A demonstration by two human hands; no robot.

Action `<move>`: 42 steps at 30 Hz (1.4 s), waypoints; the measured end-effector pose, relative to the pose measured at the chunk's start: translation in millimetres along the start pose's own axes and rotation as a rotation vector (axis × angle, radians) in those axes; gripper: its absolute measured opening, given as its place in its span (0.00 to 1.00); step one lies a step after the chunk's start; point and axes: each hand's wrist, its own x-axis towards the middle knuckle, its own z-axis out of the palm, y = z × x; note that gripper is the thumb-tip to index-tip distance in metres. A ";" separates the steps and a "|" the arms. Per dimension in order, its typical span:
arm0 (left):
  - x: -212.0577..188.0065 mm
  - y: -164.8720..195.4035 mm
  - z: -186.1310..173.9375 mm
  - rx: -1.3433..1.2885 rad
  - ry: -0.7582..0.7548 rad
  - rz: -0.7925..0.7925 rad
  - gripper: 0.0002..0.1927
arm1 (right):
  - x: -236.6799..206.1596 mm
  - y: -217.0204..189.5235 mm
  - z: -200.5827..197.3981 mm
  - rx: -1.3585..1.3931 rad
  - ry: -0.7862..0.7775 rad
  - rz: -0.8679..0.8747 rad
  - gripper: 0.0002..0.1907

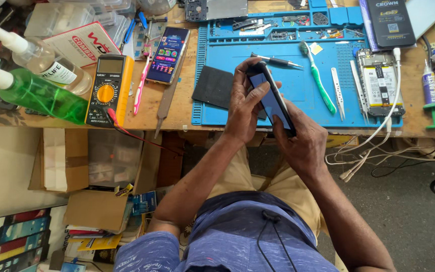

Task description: The person repairs a smartphone at a workbench. They use a screwdriver on the opened phone lying on a mat, manipulate small internal components by hand, fit the back cover onto the phone body, press it closed, then power the phone on and hold it while the screen lights up.

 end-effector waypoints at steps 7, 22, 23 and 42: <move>2.5 13.0 -6.2 0.279 0.052 -0.014 0.28 | -16.8 24.8 7.3 0.260 -0.061 0.417 0.18; 297.0 35.8 89.4 2.032 -0.485 0.329 0.23 | -159.1 145.7 -11.7 0.871 0.133 0.899 0.27; 307.7 33.4 95.3 2.053 -0.466 0.355 0.24 | -164.0 153.3 -13.2 0.852 0.152 0.940 0.27; 154.7 54.2 0.4 1.494 -0.783 0.764 0.15 | -211.7 90.4 -63.0 1.399 0.472 0.776 0.33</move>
